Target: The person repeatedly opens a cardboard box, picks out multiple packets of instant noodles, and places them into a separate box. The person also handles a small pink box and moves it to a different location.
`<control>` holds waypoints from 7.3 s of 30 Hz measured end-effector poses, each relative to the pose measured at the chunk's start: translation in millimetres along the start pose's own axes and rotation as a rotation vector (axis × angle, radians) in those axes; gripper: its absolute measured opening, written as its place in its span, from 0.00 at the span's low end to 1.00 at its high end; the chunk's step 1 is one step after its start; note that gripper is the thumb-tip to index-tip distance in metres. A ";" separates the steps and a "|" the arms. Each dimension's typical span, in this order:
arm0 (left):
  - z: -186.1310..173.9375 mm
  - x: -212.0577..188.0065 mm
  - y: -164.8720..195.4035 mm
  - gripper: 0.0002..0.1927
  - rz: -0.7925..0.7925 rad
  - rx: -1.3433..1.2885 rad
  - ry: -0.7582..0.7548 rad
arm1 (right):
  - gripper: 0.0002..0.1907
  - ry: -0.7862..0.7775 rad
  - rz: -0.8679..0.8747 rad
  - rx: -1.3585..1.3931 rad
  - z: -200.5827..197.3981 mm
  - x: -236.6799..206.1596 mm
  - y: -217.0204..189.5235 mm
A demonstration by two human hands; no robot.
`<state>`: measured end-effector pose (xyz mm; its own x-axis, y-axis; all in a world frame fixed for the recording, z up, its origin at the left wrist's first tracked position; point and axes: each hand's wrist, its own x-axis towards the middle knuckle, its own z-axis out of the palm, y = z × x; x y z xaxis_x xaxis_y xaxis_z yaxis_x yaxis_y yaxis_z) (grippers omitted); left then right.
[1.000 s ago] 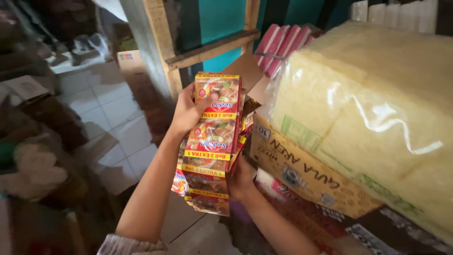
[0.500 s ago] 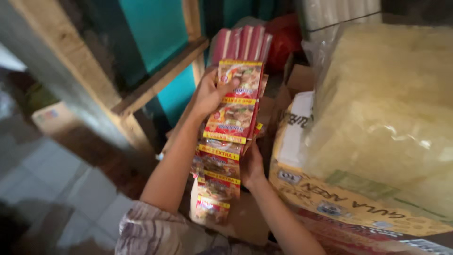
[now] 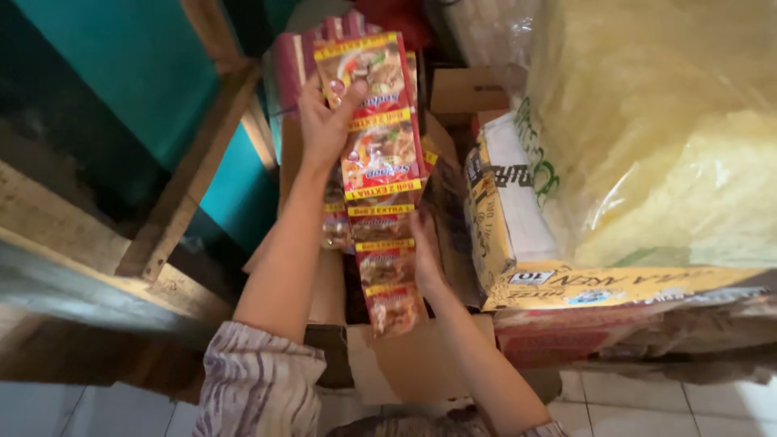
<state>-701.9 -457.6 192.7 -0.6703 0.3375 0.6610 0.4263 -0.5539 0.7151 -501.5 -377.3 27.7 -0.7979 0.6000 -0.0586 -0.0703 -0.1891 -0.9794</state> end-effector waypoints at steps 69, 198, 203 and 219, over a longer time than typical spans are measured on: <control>176.2 -437.2 -39.9 0.28 -0.317 1.323 -0.096 | 0.26 -0.401 -0.792 -1.198 -202.0 -170.7 73.2; 1117.8 -207.4 -183.7 0.35 -0.318 1.218 -0.627 | 0.49 -0.656 0.341 -1.666 -1192.5 182.8 -328.9; 1117.8 -209.5 -182.7 0.32 -0.305 1.215 -0.574 | 0.53 -0.628 0.296 -1.760 -1207.9 185.3 -299.2; 1115.2 -211.3 -185.1 0.34 -0.337 1.184 -0.570 | 0.13 -0.635 0.005 -1.690 -1214.4 202.5 -359.4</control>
<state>38.2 422.4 174.3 -0.6254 0.7513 0.2109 0.7486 0.5015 0.4337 89.2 756.2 133.3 -0.9078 0.1677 -0.3845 0.2299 0.9656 -0.1217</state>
